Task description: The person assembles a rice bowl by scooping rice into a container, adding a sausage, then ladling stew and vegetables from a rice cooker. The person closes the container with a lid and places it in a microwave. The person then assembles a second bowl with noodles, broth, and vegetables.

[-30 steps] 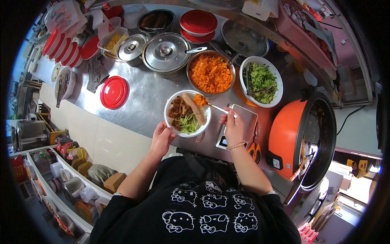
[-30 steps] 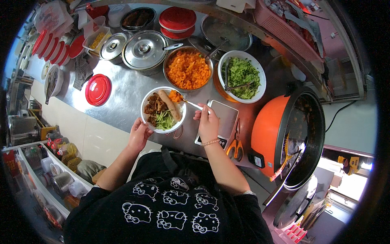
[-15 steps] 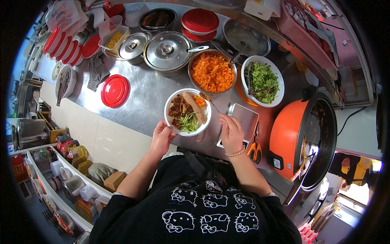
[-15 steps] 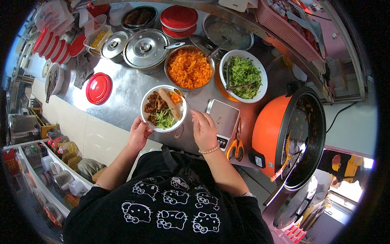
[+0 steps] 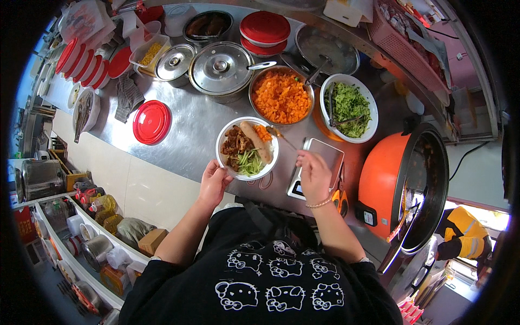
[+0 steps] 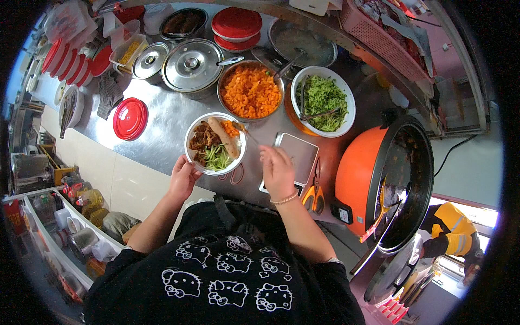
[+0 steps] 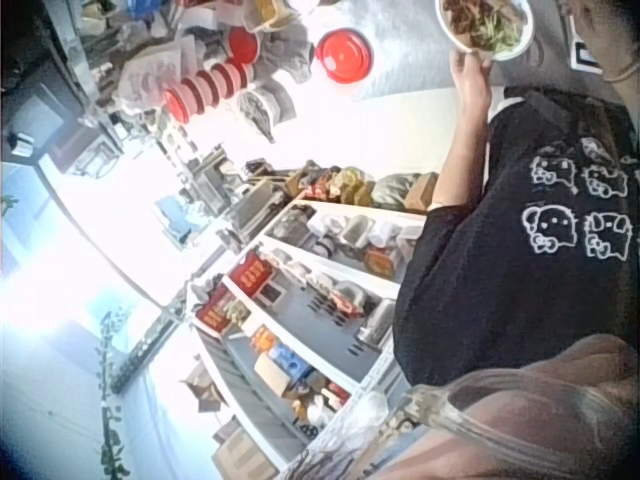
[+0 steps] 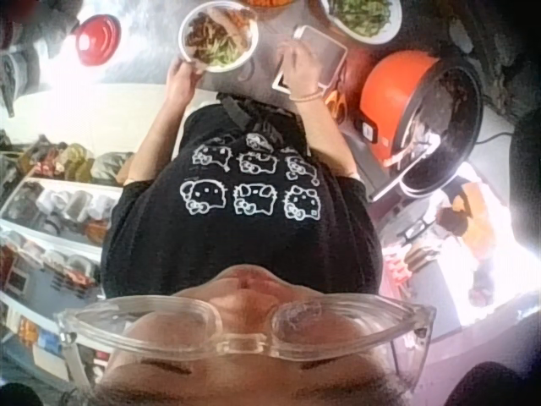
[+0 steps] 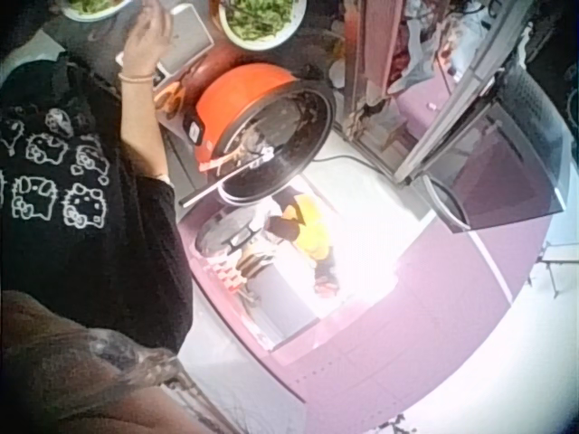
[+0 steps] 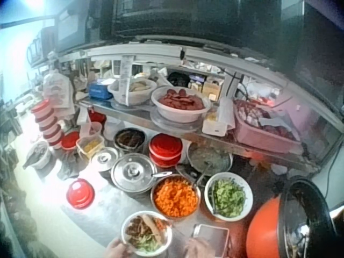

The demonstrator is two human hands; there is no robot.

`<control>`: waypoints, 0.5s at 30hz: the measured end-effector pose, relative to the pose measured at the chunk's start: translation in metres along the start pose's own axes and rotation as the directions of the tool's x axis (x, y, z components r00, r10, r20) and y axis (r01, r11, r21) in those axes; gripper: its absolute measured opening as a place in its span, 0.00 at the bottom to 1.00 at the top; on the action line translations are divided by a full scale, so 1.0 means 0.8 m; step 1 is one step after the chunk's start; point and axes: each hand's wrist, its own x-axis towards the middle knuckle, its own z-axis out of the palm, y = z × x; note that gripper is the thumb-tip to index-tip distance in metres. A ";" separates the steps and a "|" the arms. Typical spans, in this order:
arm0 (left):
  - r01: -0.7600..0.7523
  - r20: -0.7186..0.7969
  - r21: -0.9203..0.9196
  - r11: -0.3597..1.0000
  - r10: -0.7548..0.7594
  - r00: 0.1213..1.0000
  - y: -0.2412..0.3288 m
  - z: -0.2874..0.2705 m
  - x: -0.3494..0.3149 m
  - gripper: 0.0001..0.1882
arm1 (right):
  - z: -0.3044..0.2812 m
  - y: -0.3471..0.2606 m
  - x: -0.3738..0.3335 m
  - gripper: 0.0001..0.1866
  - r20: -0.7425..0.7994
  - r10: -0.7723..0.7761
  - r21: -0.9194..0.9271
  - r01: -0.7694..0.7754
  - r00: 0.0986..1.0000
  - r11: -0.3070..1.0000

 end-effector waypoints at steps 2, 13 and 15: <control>-0.013 0.000 -0.005 1.000 0.013 1.000 0.002 0.002 0.000 0.03 | -0.002 0.007 0.013 0.12 -0.062 0.117 0.108 -0.110 0.991 0.988; -0.008 -0.018 -0.042 0.999 0.007 1.000 0.007 0.010 -0.002 0.02 | 0.014 0.079 0.073 0.16 -0.050 0.352 0.282 -0.326 0.935 0.903; -0.022 -0.005 -0.030 0.999 0.022 1.000 0.005 0.008 -0.001 0.01 | 0.013 0.084 0.075 0.16 -0.032 0.400 0.373 -0.360 0.916 0.855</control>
